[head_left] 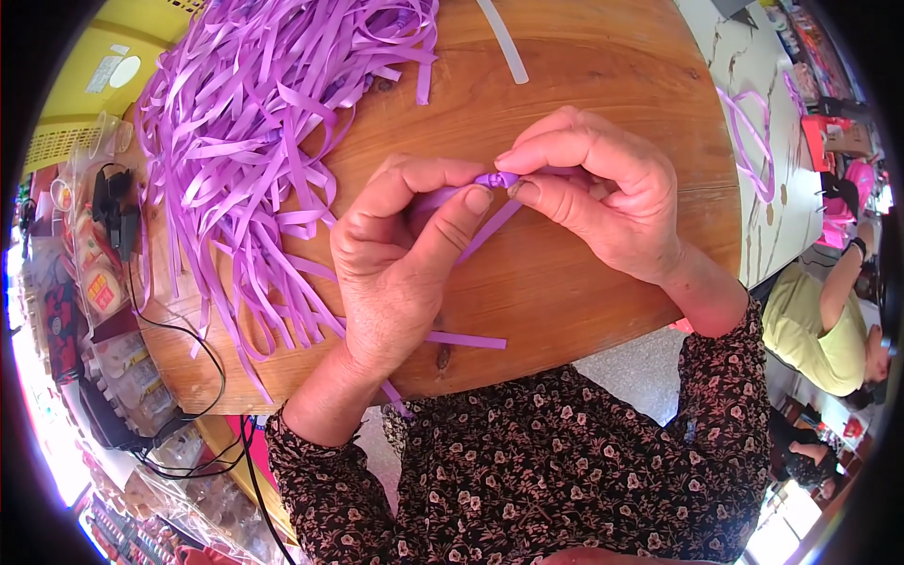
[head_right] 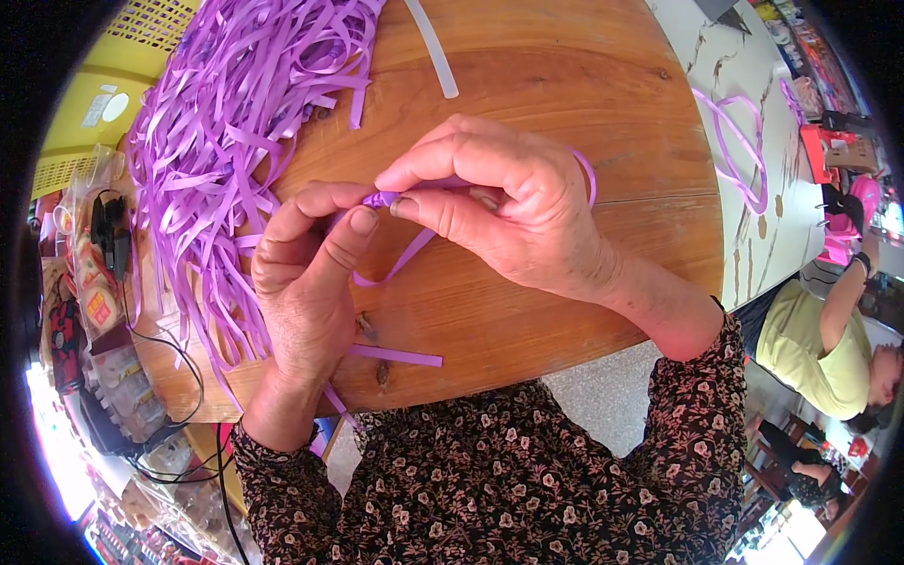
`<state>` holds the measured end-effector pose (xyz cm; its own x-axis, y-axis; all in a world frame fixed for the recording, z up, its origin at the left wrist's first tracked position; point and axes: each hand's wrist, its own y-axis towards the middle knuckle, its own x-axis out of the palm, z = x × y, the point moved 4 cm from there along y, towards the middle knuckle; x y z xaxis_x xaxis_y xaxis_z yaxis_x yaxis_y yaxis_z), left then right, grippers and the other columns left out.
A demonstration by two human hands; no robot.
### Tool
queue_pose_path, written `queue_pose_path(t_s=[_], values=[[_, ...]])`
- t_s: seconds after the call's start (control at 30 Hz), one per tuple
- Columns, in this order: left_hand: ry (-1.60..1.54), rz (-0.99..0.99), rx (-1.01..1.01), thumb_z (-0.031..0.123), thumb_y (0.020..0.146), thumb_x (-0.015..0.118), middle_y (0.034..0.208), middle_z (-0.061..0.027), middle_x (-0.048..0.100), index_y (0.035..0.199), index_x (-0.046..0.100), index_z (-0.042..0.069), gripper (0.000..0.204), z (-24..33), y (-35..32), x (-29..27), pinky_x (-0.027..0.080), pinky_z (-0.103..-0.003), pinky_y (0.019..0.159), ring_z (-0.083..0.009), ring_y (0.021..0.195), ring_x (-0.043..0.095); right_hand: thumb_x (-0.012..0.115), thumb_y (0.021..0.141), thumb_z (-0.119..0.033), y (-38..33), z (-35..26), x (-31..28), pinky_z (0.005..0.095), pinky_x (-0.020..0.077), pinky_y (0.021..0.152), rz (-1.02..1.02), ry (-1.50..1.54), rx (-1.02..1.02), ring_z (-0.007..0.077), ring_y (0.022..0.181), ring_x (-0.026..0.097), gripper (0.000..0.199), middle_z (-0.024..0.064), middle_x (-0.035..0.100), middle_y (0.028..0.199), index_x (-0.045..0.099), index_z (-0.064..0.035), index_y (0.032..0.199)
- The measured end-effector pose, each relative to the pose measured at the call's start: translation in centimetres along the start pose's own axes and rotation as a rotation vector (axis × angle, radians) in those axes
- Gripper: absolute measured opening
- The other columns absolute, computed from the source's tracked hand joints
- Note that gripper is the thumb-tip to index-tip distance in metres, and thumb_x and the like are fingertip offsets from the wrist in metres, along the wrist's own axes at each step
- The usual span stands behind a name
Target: The person ties knots in purple ribbons by hand, picking up one ribbon at a time from a pile, forming a loop, and pulling the end through to tighten it.
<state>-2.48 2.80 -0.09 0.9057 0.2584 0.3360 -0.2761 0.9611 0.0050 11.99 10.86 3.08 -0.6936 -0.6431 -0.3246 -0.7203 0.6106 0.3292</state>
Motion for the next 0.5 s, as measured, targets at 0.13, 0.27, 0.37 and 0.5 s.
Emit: queue_pose_path(t_s=[0.13,0.27,0.37,0.5], values=[[0.141,-0.025,0.089,-0.005,0.083,0.064,0.088,0.0004,0.056,0.096,0.066,0.001,0.014,0.58,-0.04,0.17,0.043,-0.016,0.071,-0.0044,0.079,0.054,0.066,0.078,0.008,0.04,-0.57,-0.05,0.0182,0.0446,0.059,0.034,-0.06,-0.066,0.0093,0.074,0.057,0.018,0.0092,0.061,0.092,0.064,0.0016,0.095],[0.157,-0.009,0.122,-0.005,0.082,0.065,0.087,-0.0003,0.056,0.093,0.067,0.002,0.013,0.46,-0.06,0.1,0.042,-0.017,0.069,-0.0047,0.076,0.052,0.067,0.078,0.008,0.08,-0.71,-0.03,0.0181,0.0429,0.057,0.037,-0.08,-0.073,0.0087,0.072,0.056,0.018,0.0087,0.062,0.09,0.064,0.0017,0.095],[0.162,0.005,0.124,-0.004,0.081,0.066,0.086,0.0001,0.056,0.092,0.067,0.002,0.012,0.52,-0.1,0.04,0.041,-0.018,0.066,-0.0046,0.074,0.05,0.067,0.077,0.007,0.11,-0.9,-0.11,0.0183,0.0418,0.056,0.049,-0.14,-0.125,0.0081,0.071,0.055,0.019,0.0083,0.062,0.089,0.064,0.0017,0.095],[0.201,0.015,0.125,-0.003,0.081,0.067,0.084,0.0005,0.056,0.091,0.068,0.003,0.012,0.48,-0.04,-0.07,0.04,-0.017,0.065,-0.0041,0.072,0.048,0.069,0.075,0.007,0.2,-0.91,-0.05,0.0194,0.0414,0.055,0.059,-0.171,-0.127,0.0098,0.069,0.056,0.019,0.008,0.062,0.086,0.065,0.0013,0.093]])
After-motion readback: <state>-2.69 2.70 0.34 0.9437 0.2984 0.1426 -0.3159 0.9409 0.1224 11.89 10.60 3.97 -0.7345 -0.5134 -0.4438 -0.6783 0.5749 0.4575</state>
